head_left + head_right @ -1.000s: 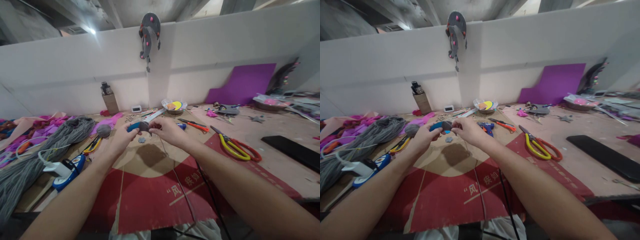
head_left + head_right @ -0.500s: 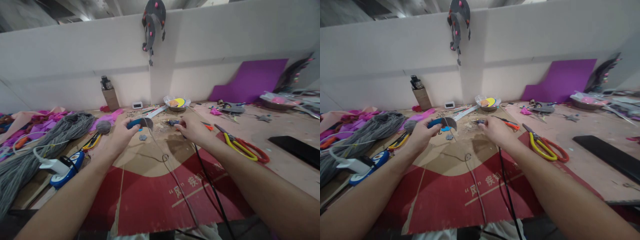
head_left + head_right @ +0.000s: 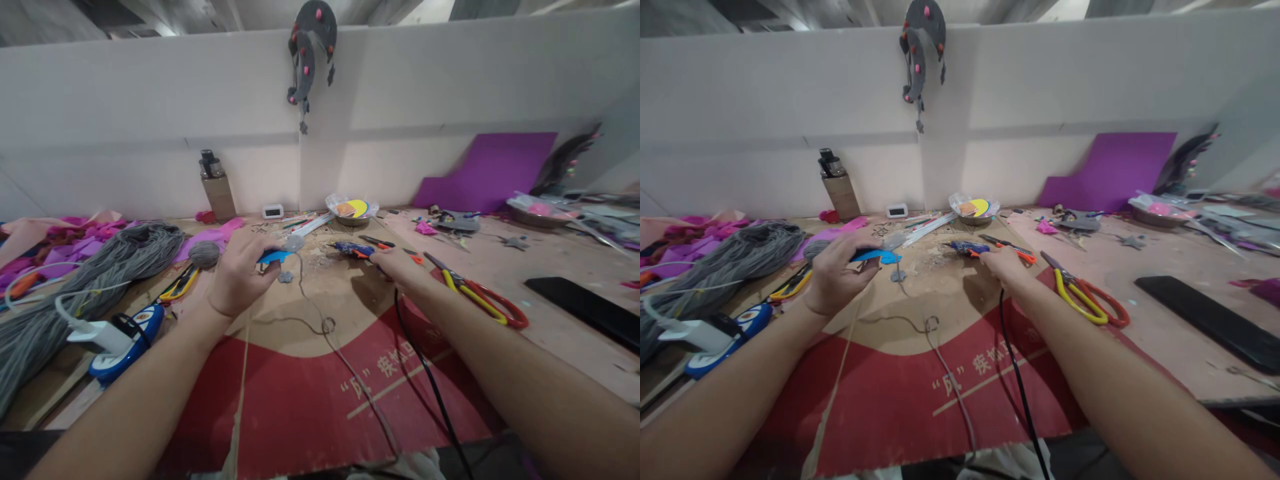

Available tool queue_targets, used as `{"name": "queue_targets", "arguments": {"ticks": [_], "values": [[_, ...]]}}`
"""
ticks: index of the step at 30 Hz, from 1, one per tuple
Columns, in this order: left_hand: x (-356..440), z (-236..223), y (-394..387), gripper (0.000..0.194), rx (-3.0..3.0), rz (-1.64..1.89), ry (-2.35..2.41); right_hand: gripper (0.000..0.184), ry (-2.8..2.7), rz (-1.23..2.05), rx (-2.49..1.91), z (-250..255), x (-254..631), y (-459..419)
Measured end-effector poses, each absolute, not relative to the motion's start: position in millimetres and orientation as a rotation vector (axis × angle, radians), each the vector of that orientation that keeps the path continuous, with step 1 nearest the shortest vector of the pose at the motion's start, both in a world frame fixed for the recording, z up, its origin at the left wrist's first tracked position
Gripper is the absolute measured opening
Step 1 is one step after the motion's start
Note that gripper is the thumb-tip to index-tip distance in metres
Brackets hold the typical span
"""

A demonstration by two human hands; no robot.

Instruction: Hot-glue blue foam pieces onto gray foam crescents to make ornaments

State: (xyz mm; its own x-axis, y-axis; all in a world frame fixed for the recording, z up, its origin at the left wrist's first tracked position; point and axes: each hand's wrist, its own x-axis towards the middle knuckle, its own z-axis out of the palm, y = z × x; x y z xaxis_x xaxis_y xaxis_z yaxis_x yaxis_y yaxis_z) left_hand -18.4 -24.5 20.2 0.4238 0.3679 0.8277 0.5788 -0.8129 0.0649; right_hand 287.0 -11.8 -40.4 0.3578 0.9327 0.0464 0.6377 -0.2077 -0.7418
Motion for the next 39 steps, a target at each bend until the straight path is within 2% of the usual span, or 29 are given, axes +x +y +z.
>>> {"name": "queue_targets", "arguments": {"ticks": [2, 5, 8, 12, 16, 21, 27, 34, 39], "values": [[-21, 18, -23, 0.025, -2.438, -1.297, -0.723, 0.004, -1.217, 0.683, -1.795, -36, 287, -10], [-25, 16, -22, 0.029, -2.418, -1.280, -0.675, 0.012, -1.109, 0.781, -1.605, -21, 279, -15], [-26, 16, -21, 0.025, -2.427, -1.279, -0.641, 0.019, -0.986, 0.914, -1.350, -4, 271, -26], [-23, 15, -18, 0.016, -2.497, -1.382, -0.704, 0.025, -0.843, 1.264, -1.087, 8, 263, -38], [-20, 10, -12, 0.009, -2.502, -1.563, -0.849, 0.035, -0.849, 1.240, -0.843, 14, 257, -48], [-24, 11, -6, 0.015, -2.516, -1.496, -0.666, 0.023, -0.964, 1.376, -0.774, 20, 249, -59], [-34, 16, -1, 0.019, -2.484, -1.286, -0.497, 0.029, -1.314, 1.102, -0.822, 29, 240, -77], [-40, 17, 4, 0.018, -2.403, -1.240, -0.509, 0.039, -1.676, 0.680, -1.057, 27, 247, -84], [-39, 19, 1, 0.014, -2.404, -1.233, -0.515, 0.041, -1.857, 0.482, -1.072, 24, 247, -84]]}}
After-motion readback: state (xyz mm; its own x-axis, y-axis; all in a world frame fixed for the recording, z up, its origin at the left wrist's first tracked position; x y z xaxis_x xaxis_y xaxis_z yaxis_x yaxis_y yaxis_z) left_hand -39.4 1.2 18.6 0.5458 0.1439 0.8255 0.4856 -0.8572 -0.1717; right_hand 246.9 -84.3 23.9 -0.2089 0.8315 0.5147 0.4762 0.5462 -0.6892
